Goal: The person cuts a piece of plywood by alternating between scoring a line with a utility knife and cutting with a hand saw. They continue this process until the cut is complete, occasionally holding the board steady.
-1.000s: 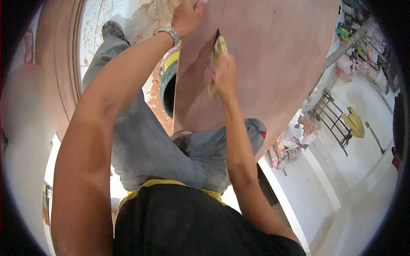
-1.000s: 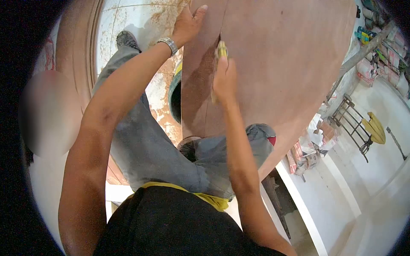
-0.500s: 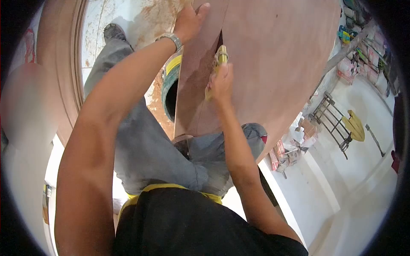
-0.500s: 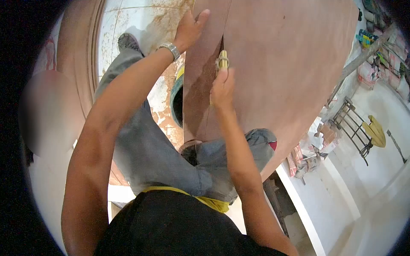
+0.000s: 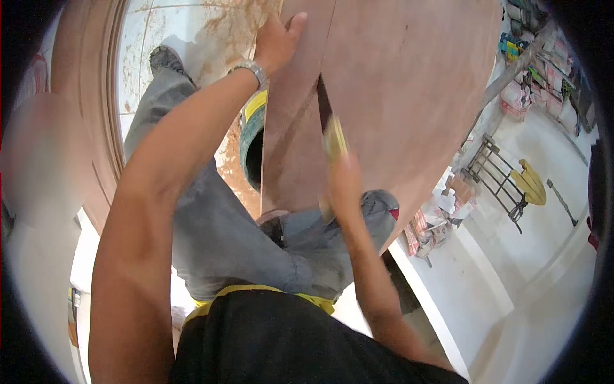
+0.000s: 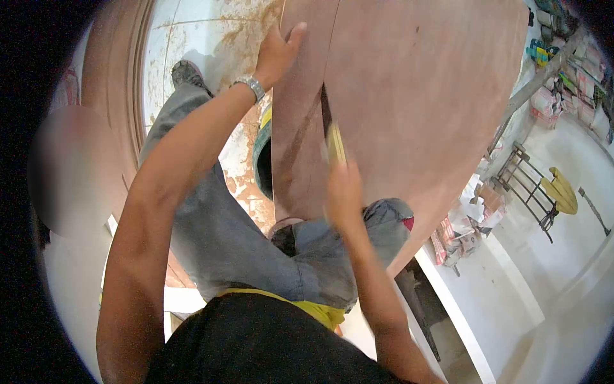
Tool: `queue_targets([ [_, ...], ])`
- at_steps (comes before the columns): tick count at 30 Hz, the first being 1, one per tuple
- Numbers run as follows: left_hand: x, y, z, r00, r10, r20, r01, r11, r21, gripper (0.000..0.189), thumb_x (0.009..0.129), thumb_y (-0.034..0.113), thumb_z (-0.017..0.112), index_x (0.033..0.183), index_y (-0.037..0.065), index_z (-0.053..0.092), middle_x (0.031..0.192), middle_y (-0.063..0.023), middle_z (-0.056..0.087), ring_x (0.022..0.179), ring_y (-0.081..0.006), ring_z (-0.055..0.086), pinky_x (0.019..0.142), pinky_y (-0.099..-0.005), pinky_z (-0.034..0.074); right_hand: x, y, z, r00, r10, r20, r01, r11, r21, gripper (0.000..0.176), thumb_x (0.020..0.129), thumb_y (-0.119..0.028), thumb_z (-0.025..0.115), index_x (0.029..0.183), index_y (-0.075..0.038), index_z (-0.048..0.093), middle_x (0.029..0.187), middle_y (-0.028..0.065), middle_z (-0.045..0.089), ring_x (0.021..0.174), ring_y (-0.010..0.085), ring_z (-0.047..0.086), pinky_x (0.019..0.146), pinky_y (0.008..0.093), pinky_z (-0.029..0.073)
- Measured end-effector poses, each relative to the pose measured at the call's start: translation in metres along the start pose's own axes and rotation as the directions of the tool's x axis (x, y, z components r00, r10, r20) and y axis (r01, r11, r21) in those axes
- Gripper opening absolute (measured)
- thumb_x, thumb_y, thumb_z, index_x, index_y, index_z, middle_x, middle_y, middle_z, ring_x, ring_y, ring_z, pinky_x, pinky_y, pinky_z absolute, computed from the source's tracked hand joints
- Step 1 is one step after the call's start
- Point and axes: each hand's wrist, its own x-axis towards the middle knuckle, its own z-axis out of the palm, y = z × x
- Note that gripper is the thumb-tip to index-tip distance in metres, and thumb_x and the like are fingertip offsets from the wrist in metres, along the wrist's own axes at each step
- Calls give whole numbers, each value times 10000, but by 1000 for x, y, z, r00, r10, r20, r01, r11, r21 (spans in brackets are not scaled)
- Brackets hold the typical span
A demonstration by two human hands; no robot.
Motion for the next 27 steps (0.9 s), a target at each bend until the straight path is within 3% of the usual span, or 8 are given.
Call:
queue_targets([
  [2,-21,-4,4,997,-60,43,61,998,-21,743,925,571,543,1206,-116,501,1140,-359,609,1112,-471,598,950,-482,471,99,-27,30,976,213,54,-211,841,498,368,1054,-295,373,979,34,519,833,202,559,782,298,551,741,451,451],
  [6,-7,-6,6,999,12,-35,-13,999,-37,759,916,572,545,1204,-128,488,1109,-372,612,1115,-474,596,952,-482,473,129,-34,31,916,311,254,-400,649,647,384,1048,-326,374,983,30,502,811,158,538,790,276,541,746,426,450],
  [10,-3,-14,9,996,72,-44,-75,995,-59,737,927,576,545,1209,-104,508,1156,-344,611,1108,-469,602,952,-488,464,86,-2,26,976,178,126,-217,864,455,386,1053,-406,348,961,-50,464,668,19,450,527,141,487,476,317,436],
  [16,-3,-8,5,1000,-24,5,24,998,57,775,918,600,547,1233,-107,500,1154,-329,620,1102,-456,610,948,-482,470,-87,-32,-85,855,401,329,-498,812,305,269,968,-156,472,1149,33,532,943,204,555,827,364,591,726,429,492],
  [21,-4,-8,4,998,61,0,-61,998,15,769,920,608,538,1176,-117,529,1107,-337,628,1090,-455,616,934,-474,474,73,-12,42,990,115,-80,-81,937,339,390,1052,-314,368,922,20,521,776,181,551,761,279,554,679,427,430],
  [22,-4,-2,-2,998,35,47,-36,999,31,769,921,609,537,1168,-120,534,1100,-339,629,1090,-455,616,934,-472,474,107,-29,44,984,156,-91,-108,912,395,380,1047,-302,384,984,42,532,910,291,584,845,442,564,738,498,432],
  [25,-32,48,-32,995,97,18,-90,967,-240,668,990,298,511,1523,16,223,1394,-299,494,1312,-404,482,1095,-447,381,95,-19,26,983,173,68,-185,913,363,399,1051,-319,367,1014,46,522,949,299,586,872,445,564,766,486,439],
  [27,-13,10,-8,997,79,-25,-81,995,-56,685,943,511,525,1277,-80,434,1184,-331,585,1151,-438,576,987,-462,444,4,-1,0,1000,6,2,-7,978,210,427,1052,-330,352,1165,45,522,1022,301,578,955,436,580,842,458,448],
])
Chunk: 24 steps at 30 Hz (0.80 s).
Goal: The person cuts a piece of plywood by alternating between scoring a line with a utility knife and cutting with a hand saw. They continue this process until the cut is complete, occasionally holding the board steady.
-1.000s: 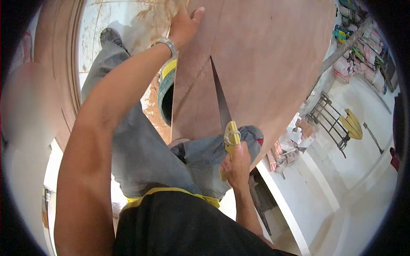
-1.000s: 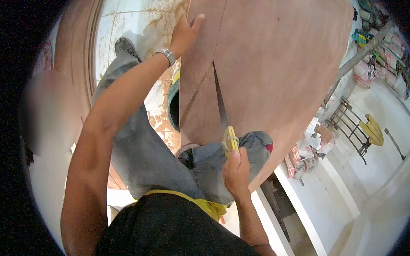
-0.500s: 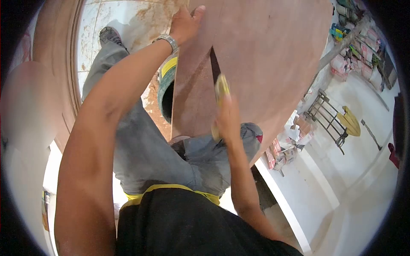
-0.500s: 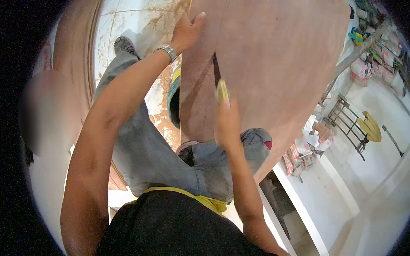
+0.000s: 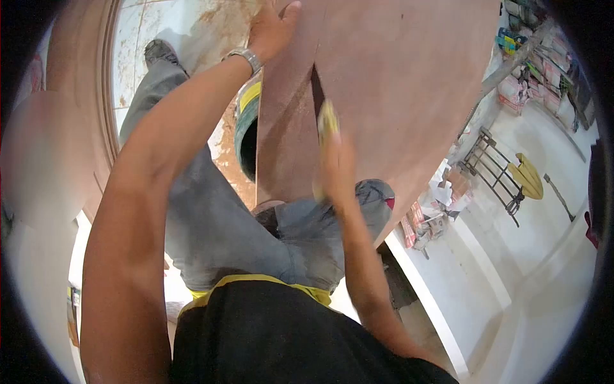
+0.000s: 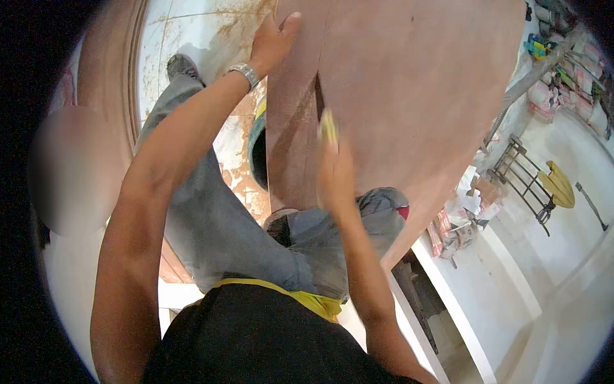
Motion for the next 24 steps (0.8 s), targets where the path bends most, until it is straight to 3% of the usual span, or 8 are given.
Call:
queue_targets([
  [4,6,-22,13,997,42,-59,-35,993,117,803,919,632,523,1158,-135,533,1077,-353,629,1056,-465,625,934,-474,476,-90,-55,-73,952,256,169,-267,963,46,392,961,-129,405,1300,31,522,1149,275,585,1099,424,578,930,415,465],
  [7,2,-13,10,998,10,-61,-5,996,87,815,921,637,514,1157,-142,527,1072,-367,621,1055,-469,624,935,-477,475,-6,-5,-1,985,132,109,-103,966,-236,278,978,-154,450,1156,22,570,1019,227,610,943,320,608,815,438,485],
  [9,3,-21,15,999,-19,-27,21,995,96,799,924,621,517,1175,-137,525,1087,-362,622,1071,-462,621,943,-478,472,88,5,56,981,115,-159,-77,971,227,348,1037,-325,435,926,-3,506,733,106,535,673,225,559,620,407,460],
  [11,20,-20,10,999,10,-32,-6,994,112,778,926,603,524,1186,-130,524,1097,-355,624,1083,-457,620,948,-480,470,102,-13,50,954,296,37,-275,824,495,377,1046,-355,401,925,-12,502,682,70,496,611,186,538,563,382,436],
  [17,3,-5,7,998,33,-55,-36,998,-47,737,929,563,545,1222,-112,522,1124,-341,628,1111,-450,613,953,-480,470,-68,-47,-58,962,176,211,-92,930,-356,350,1023,-174,384,1254,42,535,1059,275,577,961,405,594,820,462,480],
  [19,5,-13,11,996,60,-62,-62,998,-30,733,928,559,549,1239,-105,523,1134,-339,627,1118,-447,611,954,-473,472,-83,-47,-63,956,256,144,-262,965,27,337,1013,-149,390,1251,34,543,1034,259,577,955,401,600,816,460,486],
  [22,9,-25,17,999,-5,-53,12,992,130,721,926,562,551,1247,-83,539,1148,-324,632,1127,-437,612,961,-465,471,-9,9,5,994,3,113,47,901,-431,281,1032,-216,431,1092,25,562,963,235,623,913,355,638,731,441,490],
  [24,-11,17,-8,1000,-14,-5,13,995,-98,631,969,375,522,1420,-27,343,1302,-306,548,1245,-415,529,1050,-453,411,71,6,63,968,142,-205,-117,985,126,304,1034,-264,418,933,10,502,752,174,550,697,299,563,647,435,445],
])
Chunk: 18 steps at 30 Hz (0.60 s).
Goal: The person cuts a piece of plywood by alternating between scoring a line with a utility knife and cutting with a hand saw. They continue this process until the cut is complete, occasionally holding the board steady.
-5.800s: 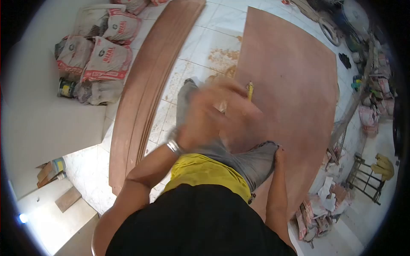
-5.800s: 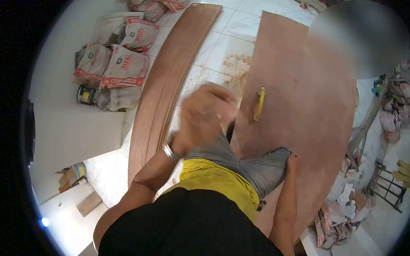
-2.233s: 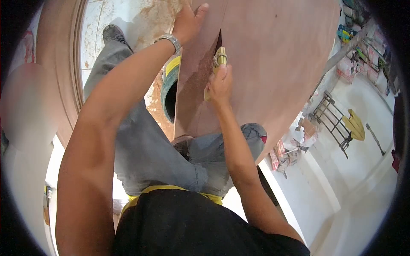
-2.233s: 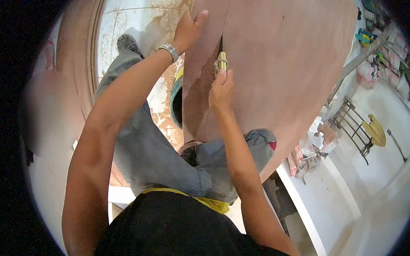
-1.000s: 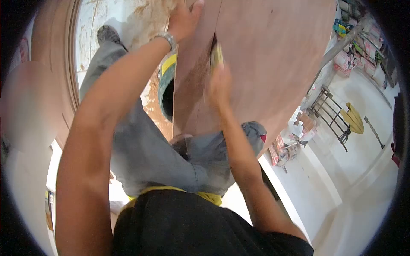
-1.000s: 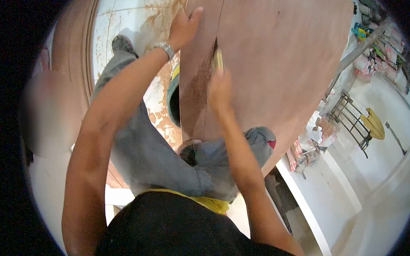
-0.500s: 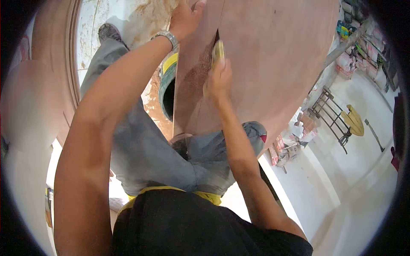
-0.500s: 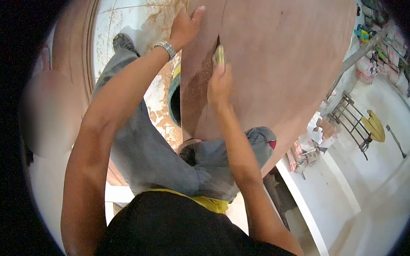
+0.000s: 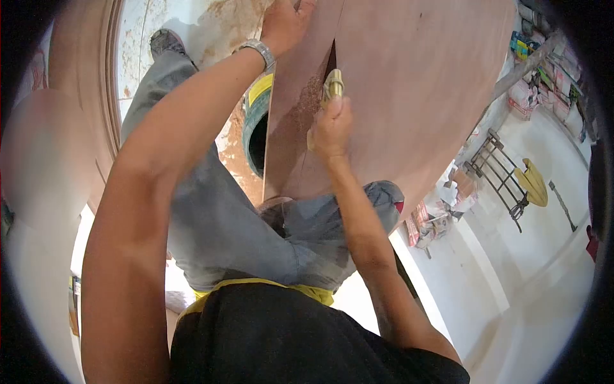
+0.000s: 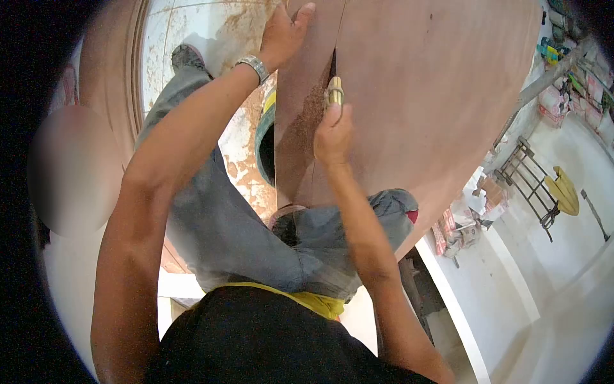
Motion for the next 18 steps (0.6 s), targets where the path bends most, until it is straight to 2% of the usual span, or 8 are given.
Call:
queue_targets([
  [2,6,20,-7,999,35,11,-33,994,-108,641,989,276,510,1504,-3,250,1378,-297,507,1303,-404,488,1095,-449,380,4,12,5,999,-45,13,43,987,158,384,1057,-360,372,896,-29,480,688,75,499,540,190,514,498,371,435],
  [4,2,10,-6,999,38,33,-35,996,-77,633,987,267,513,1497,-10,260,1375,-297,508,1299,-404,491,1096,-450,379,2,-10,-25,970,128,207,-170,965,201,382,1059,-365,365,903,-36,481,705,62,505,518,164,512,467,351,425],
  [6,11,-22,8,997,67,-36,-65,996,61,651,946,467,537,1319,-58,446,1215,-313,593,1180,-420,574,1001,-461,442,-11,-22,-55,942,185,278,-226,967,120,320,1048,-320,391,948,-34,492,738,63,511,535,155,524,467,345,432],
  [9,17,-18,13,999,30,-17,-28,996,85,720,925,567,555,1219,-90,535,1130,-318,638,1116,-425,618,948,-466,476,-105,-42,-131,940,100,325,-47,985,-165,288,931,-102,475,1200,-7,519,936,160,567,760,293,616,645,414,508],
  [10,14,-20,9,1000,-11,10,10,997,79,721,925,567,558,1213,-93,532,1127,-316,639,1113,-423,619,945,-465,477,-131,-51,-152,896,309,318,-265,948,-175,314,936,-95,476,1230,-5,541,989,203,593,864,363,621,741,456,507],
  [12,17,-40,18,997,34,-67,-25,990,140,722,921,565,570,1205,-98,532,1113,-309,647,1099,-425,625,938,-463,482,-125,-47,-143,947,133,293,-98,986,-134,331,1005,-181,388,1219,19,540,1044,246,603,952,364,609,843,442,477],
  [14,22,-42,16,998,30,-60,-20,987,157,730,916,571,576,1203,-99,532,1105,-308,651,1090,-430,628,935,-462,483,-87,-35,-104,934,-210,289,280,933,-226,351,1031,-202,355,1196,47,539,1050,270,616,971,379,603,865,449,467],
  [18,17,-31,16,1000,-7,-9,8,995,103,758,910,595,569,1205,-103,530,1105,-329,641,1088,-444,624,936,-464,483,43,-42,-5,986,77,150,-94,990,109,392,1042,-324,387,972,41,512,868,243,561,817,356,559,732,457,446],
])
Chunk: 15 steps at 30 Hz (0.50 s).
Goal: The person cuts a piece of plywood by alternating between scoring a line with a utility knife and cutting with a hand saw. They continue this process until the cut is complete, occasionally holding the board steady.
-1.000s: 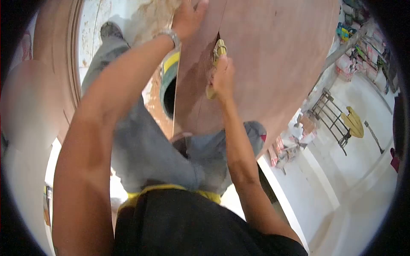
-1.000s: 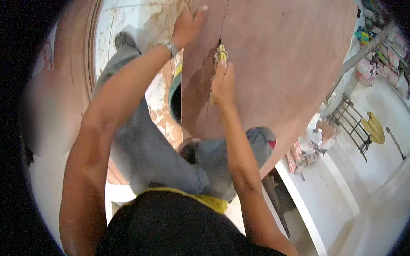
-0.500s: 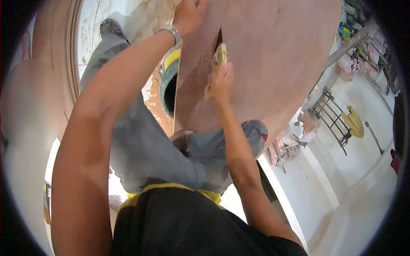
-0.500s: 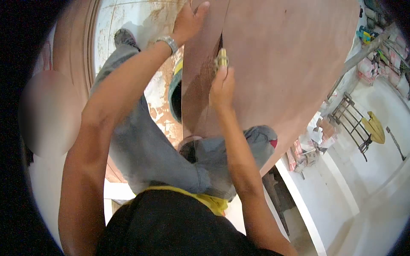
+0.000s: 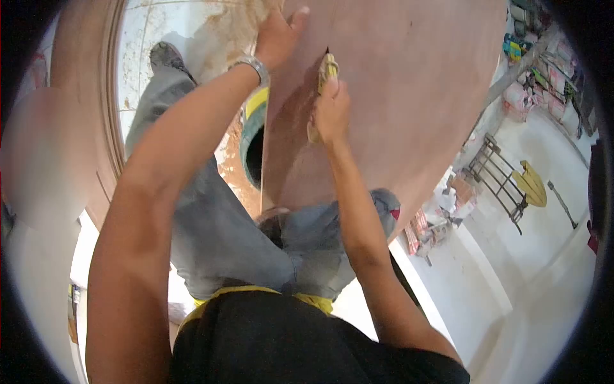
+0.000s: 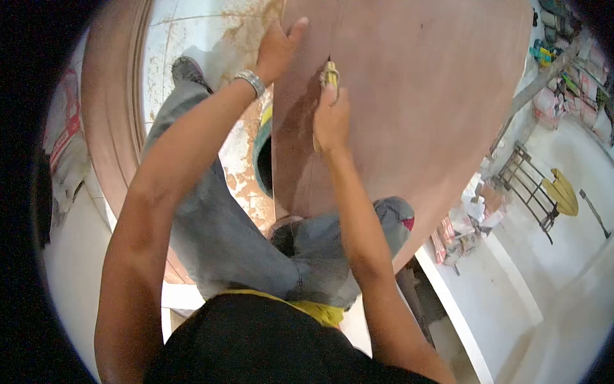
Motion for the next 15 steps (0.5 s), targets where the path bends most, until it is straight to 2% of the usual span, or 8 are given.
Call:
queue_targets([
  [2,-2,-13,1,1000,7,0,-7,998,59,769,911,601,561,1195,-112,528,1108,-343,632,1090,-449,621,933,-465,484,0,11,-4,991,117,65,-124,985,119,405,1045,-352,382,971,32,486,756,200,511,748,311,536,686,448,442],
  [4,9,-20,7,1000,-14,-13,16,989,149,775,913,605,553,1178,-123,529,1116,-355,622,1092,-453,617,929,-466,483,-68,28,-38,992,80,99,-70,993,-98,357,1041,-304,390,1031,34,505,838,220,535,778,340,551,677,451,450],
  [5,8,-12,6,999,6,-34,-2,992,127,773,914,602,553,1169,-128,530,1106,-356,624,1083,-457,619,925,-467,484,-109,30,-57,980,-195,46,200,961,-192,331,1041,-265,367,1089,27,516,936,228,545,798,358,559,661,440,466],
  [7,-3,-3,0,997,28,-72,-21,995,99,770,917,596,551,1151,-138,533,1087,-359,628,1063,-464,624,917,-471,486,-178,-9,-106,976,23,217,70,908,-414,305,902,-76,456,1180,28,524,1003,226,533,899,420,555,770,446,478],
  [9,-5,-6,2,998,12,-55,-6,995,101,774,920,598,544,1161,-138,530,1084,-358,630,1061,-470,623,918,-477,485,-206,-24,-126,929,313,198,-281,944,-173,324,991,-170,407,1211,39,521,946,232,567,864,349,578,756,431,482],
  [13,-3,6,-7,997,-56,62,51,995,84,780,921,602,537,1167,-138,526,1086,-354,631,1067,-468,620,917,-484,484,-81,59,-22,1000,1,24,3,986,-165,302,1033,-248,399,1081,19,532,852,169,609,712,282,580,658,412,469],
  [14,-18,2,-4,996,-68,63,65,996,57,779,922,600,536,1168,-139,525,1094,-355,628,1075,-466,617,917,-485,483,-45,30,3,995,-71,-69,60,987,-151,319,1046,-281,379,995,9,501,760,96,554,651,216,549,613,394,449],
  [15,-16,-1,-2,998,-45,51,43,998,35,778,922,598,535,1169,-139,523,1102,-356,625,1082,-464,615,917,-485,482,-46,43,2,1000,9,-25,-9,1000,0,329,1051,-292,373,985,7,491,728,84,527,632,210,538,601,389,444],
])
